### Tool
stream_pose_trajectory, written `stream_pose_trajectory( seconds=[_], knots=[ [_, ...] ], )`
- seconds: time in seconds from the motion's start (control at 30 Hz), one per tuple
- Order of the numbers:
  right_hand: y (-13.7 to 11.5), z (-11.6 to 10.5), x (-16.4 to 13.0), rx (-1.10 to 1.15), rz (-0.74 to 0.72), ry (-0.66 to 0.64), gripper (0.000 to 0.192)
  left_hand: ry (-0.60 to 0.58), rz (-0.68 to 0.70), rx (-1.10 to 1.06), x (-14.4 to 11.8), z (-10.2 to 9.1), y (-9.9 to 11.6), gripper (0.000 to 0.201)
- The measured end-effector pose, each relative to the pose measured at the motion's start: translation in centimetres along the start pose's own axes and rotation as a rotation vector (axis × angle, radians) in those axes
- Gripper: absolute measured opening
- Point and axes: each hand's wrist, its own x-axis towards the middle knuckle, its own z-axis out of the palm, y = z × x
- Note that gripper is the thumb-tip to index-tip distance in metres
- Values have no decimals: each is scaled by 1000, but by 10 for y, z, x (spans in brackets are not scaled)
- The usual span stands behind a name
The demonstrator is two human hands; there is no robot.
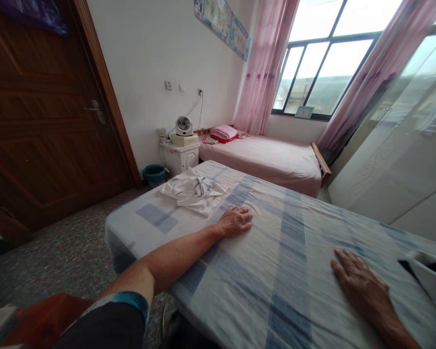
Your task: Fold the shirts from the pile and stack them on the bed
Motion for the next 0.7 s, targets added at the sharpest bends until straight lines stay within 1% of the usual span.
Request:
stream_pose_trajectory(
  seconds=[0.03, 0.1, 0.17, 0.23, 0.3, 0.33, 0.37, 0.43, 0.47, 0.53, 0.57, 0.6, 0.63, 0.67, 0.7],
  knots=[
    [0, 0, 0, 0, -2, 6, 64, 53, -47, 22, 1, -4, -6, 36],
    [1, 2, -1, -1, -13, 18, 62, 203, -194, 92, 0, -15, -23, 36],
    [2, 3, -1, -3, -22, 31, 60, 364, -373, 164, -4, -28, -47, 44],
    [3, 5, -1, -8, -30, 43, 59, 473, -562, 155, -10, -39, -72, 51],
    [3, 6, -1, -18, -33, 49, 59, 530, -709, 21, -18, -45, -95, 49],
    [3, 7, -1, -23, -31, 50, 59, 548, -755, -50, -20, -47, -103, 45],
    [3, 8, 0, -27, -27, 49, 59, 563, -779, -108, -22, -49, -110, 38],
    [2, 8, 0, -33, -16, 48, 60, 588, -782, -174, -22, -54, -118, 25],
    [2, 8, 0, -36, -10, 49, 61, 602, -771, -197, -20, -58, -119, 22],
    [0, 6, -1, -40, -8, 51, 61, 638, -746, -252, -13, -70, -112, 22],
    [-1, 5, -1, -43, -7, 50, 61, 665, -723, -298, -9, -78, -104, 26],
    [-3, 3, -2, -47, -6, 46, 61, 701, -678, -388, -4, -87, -93, 30],
    [-5, 2, -3, -50, -3, 39, 61, 727, -609, -511, 0, -97, -78, 34],
    [-7, 0, -3, -53, 3, 32, 61, 751, -504, -707, 4, -107, -61, 37],
    [-10, -2, -4, -56, 11, 24, 61, 738, -363, -944, 8, -116, -42, 41]
  ],
)
